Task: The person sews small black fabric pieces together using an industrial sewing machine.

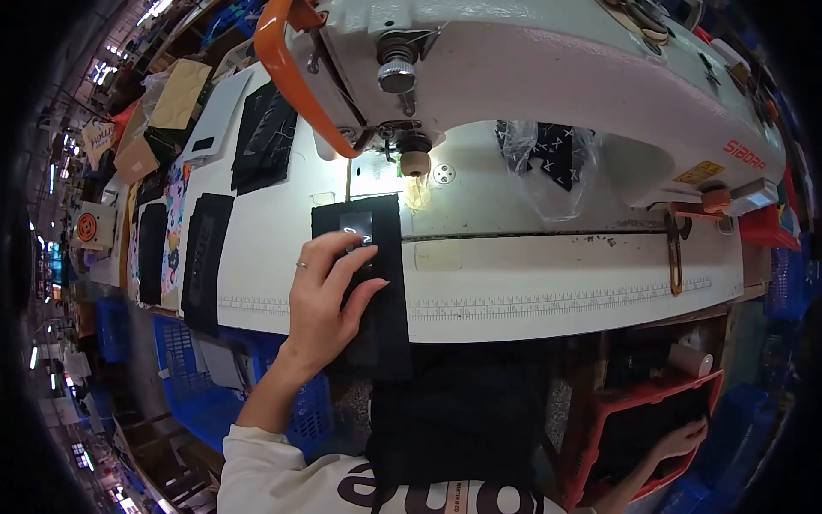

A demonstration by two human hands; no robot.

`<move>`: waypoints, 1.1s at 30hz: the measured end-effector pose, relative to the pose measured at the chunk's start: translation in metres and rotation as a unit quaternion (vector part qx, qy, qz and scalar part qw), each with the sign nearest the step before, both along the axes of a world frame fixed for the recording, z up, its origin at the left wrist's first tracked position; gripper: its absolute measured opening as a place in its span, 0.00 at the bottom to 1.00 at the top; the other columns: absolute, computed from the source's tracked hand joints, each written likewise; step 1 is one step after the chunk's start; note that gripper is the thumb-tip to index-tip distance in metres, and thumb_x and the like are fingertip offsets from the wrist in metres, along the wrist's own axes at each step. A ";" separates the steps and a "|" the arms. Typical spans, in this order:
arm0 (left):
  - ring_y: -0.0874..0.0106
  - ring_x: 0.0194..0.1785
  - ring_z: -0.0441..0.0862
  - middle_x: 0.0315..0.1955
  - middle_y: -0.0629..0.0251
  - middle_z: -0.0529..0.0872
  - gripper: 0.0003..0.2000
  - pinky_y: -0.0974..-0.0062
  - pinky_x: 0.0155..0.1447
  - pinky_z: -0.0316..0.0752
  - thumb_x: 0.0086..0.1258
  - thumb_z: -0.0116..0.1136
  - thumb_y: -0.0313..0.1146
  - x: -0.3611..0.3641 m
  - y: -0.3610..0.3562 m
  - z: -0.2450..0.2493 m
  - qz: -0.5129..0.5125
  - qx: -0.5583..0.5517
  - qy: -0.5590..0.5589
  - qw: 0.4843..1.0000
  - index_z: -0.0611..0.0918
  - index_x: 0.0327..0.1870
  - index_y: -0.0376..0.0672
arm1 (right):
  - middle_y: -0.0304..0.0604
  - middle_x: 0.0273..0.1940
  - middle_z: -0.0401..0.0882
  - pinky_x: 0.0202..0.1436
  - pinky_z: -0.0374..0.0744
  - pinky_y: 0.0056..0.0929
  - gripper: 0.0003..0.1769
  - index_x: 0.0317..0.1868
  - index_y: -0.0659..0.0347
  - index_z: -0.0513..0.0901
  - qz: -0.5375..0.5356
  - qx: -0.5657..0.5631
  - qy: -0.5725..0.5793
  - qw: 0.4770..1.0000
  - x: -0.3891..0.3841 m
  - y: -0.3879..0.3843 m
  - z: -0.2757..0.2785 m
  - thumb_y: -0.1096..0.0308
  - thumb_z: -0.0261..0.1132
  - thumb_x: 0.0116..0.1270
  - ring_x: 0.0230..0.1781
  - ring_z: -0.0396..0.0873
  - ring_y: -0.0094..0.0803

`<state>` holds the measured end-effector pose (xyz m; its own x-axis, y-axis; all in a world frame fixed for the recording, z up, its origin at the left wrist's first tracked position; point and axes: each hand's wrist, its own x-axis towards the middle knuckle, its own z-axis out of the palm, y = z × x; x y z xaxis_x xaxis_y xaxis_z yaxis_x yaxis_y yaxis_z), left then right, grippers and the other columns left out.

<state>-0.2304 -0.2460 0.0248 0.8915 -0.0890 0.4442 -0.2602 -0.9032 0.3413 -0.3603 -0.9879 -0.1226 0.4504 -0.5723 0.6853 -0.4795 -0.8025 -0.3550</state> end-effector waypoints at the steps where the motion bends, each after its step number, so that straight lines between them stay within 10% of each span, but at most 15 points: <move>1: 0.54 0.56 0.81 0.56 0.54 0.81 0.19 0.62 0.58 0.78 0.61 0.73 0.30 -0.003 -0.003 0.003 -0.022 -0.035 0.034 0.999 0.83 0.53 0.37 | 0.55 0.54 0.85 0.50 0.82 0.35 0.21 0.61 0.68 0.82 0.037 0.020 -0.022 0.999 0.027 0.032 0.026 0.59 0.55 0.83 0.49 0.85 0.43; 5: 0.60 0.45 0.85 0.49 0.58 0.84 0.18 0.66 0.48 0.81 0.61 0.73 0.26 -0.011 -0.024 0.009 -0.109 -0.140 0.092 0.980 0.84 0.52 0.37 | 0.45 0.49 0.84 0.42 0.80 0.23 0.19 0.66 0.66 0.76 0.279 0.276 -0.052 0.918 0.125 0.250 0.154 0.66 0.55 0.82 0.42 0.82 0.28; 10: 0.69 0.42 0.86 0.44 0.61 0.84 0.17 0.71 0.43 0.81 0.65 0.70 0.24 -0.019 -0.070 0.031 -0.172 -0.312 0.188 0.915 0.81 0.53 0.35 | 0.47 0.43 0.83 0.41 0.83 0.22 0.14 0.63 0.66 0.73 0.518 0.570 0.050 0.636 0.156 0.476 0.202 0.74 0.54 0.80 0.35 0.84 0.26; 12: 0.73 0.37 0.84 0.39 0.63 0.84 0.16 0.74 0.40 0.79 0.69 0.68 0.26 -0.020 -0.076 0.034 -0.099 -0.501 0.308 0.803 0.78 0.55 0.36 | 0.45 0.46 0.82 0.42 0.83 0.28 0.12 0.59 0.66 0.75 0.619 0.569 0.091 0.534 0.163 0.517 0.190 0.75 0.53 0.80 0.38 0.84 0.29; 13: 0.75 0.34 0.83 0.36 0.63 0.84 0.16 0.76 0.38 0.78 0.71 0.66 0.27 -0.021 -0.075 0.034 -0.059 -0.585 0.360 0.725 0.76 0.56 0.37 | 0.45 0.46 0.82 0.42 0.83 0.28 0.12 0.59 0.66 0.75 0.621 0.570 0.092 0.530 0.171 0.524 0.189 0.75 0.53 0.80 0.38 0.84 0.29; 18: 0.82 0.28 0.75 0.33 0.68 0.82 0.12 0.82 0.34 0.71 0.77 0.60 0.32 -0.005 -0.020 0.037 -0.034 -0.667 0.345 0.659 0.75 0.55 0.39 | 0.46 0.50 0.81 0.41 0.82 0.35 0.13 0.55 0.65 0.78 0.746 0.250 0.035 0.616 0.201 0.530 0.165 0.79 0.60 0.72 0.41 0.84 0.36; 21: 0.83 0.25 0.70 0.30 0.71 0.80 0.10 0.85 0.31 0.65 0.80 0.56 0.37 0.006 0.008 0.020 -0.121 -0.777 0.394 0.476 0.75 0.52 0.42 | 0.46 0.52 0.80 0.39 0.81 0.36 0.18 0.56 0.63 0.78 0.745 0.087 0.043 0.660 0.207 0.523 0.131 0.81 0.63 0.66 0.41 0.83 0.39; 23: 0.84 0.25 0.70 0.30 0.72 0.81 0.10 0.86 0.31 0.65 0.81 0.55 0.38 0.012 0.006 0.018 -0.105 -0.771 0.405 0.481 0.76 0.53 0.42 | 0.46 0.49 0.81 0.37 0.80 0.35 0.24 0.55 0.61 0.82 0.850 0.117 -0.002 0.514 0.189 0.530 0.120 0.81 0.68 0.55 0.39 0.83 0.41; 26: 0.85 0.25 0.70 0.31 0.72 0.82 0.12 0.87 0.30 0.64 0.81 0.53 0.40 0.022 0.006 0.018 -0.071 -0.757 0.422 0.495 0.78 0.54 0.43 | 0.44 0.46 0.82 0.36 0.79 0.35 0.23 0.51 0.62 0.85 0.852 0.131 0.009 0.507 0.176 0.529 0.120 0.79 0.69 0.52 0.39 0.83 0.40; 33: 0.84 0.28 0.78 0.37 0.66 0.88 0.08 0.87 0.33 0.73 0.74 0.63 0.30 0.063 0.032 0.018 0.028 -0.472 0.309 0.825 0.87 0.47 0.36 | 0.45 0.44 0.85 0.41 0.82 0.34 0.16 0.42 0.64 0.88 0.839 0.061 0.046 0.538 0.176 0.535 0.121 0.77 0.68 0.49 0.44 0.86 0.40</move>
